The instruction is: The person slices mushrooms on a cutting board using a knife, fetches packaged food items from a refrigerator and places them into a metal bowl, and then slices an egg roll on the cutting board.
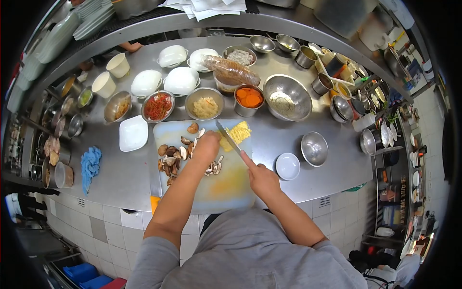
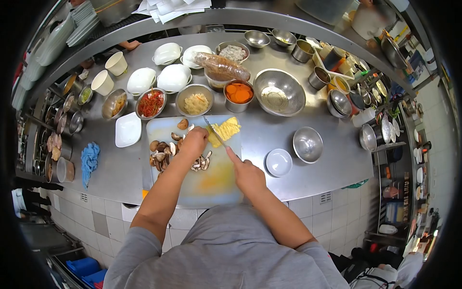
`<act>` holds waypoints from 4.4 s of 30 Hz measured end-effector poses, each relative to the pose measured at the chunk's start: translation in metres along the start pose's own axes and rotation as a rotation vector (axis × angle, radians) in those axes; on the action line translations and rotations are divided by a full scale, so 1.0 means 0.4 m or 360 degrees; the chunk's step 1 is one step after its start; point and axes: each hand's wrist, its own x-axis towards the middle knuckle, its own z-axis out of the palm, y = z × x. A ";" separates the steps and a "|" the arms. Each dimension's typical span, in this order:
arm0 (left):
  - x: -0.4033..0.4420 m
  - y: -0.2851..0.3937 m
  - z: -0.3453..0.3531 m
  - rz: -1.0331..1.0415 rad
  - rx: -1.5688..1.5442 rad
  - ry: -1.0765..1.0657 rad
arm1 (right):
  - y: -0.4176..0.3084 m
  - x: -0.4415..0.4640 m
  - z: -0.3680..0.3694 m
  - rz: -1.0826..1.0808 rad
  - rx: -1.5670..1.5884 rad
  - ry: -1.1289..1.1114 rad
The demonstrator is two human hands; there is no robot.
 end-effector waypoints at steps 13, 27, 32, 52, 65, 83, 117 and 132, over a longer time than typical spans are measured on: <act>-0.005 -0.001 -0.011 -0.0106 0.0127 0.0027 | -0.027 -0.003 -0.021 0.0007 -0.0003 -0.0088; -0.011 -0.015 -0.014 -0.0002 0.0137 0.0079 | -0.034 -0.013 -0.034 -0.0024 0.0018 -0.0060; -0.012 -0.004 -0.009 -0.0012 0.0135 0.0043 | -0.015 -0.012 -0.014 -0.0020 0.0019 -0.0071; -0.027 0.002 -0.014 0.0022 0.0173 -0.0004 | -0.017 -0.027 0.011 -0.0045 0.0040 -0.0111; -0.033 -0.043 0.014 0.0123 0.0236 0.0236 | -0.048 -0.045 -0.021 -0.0037 0.0028 -0.0158; -0.002 0.044 -0.011 -0.0072 0.0300 -0.0081 | 0.029 0.001 -0.049 0.0013 -0.0019 -0.0049; 0.049 0.080 0.029 -0.0346 -0.0103 0.0189 | 0.156 0.060 -0.095 0.0107 0.0237 -0.0017; 0.048 0.063 0.067 -0.0398 -0.0034 0.0146 | 0.216 0.039 -0.041 0.0109 -0.0103 0.0213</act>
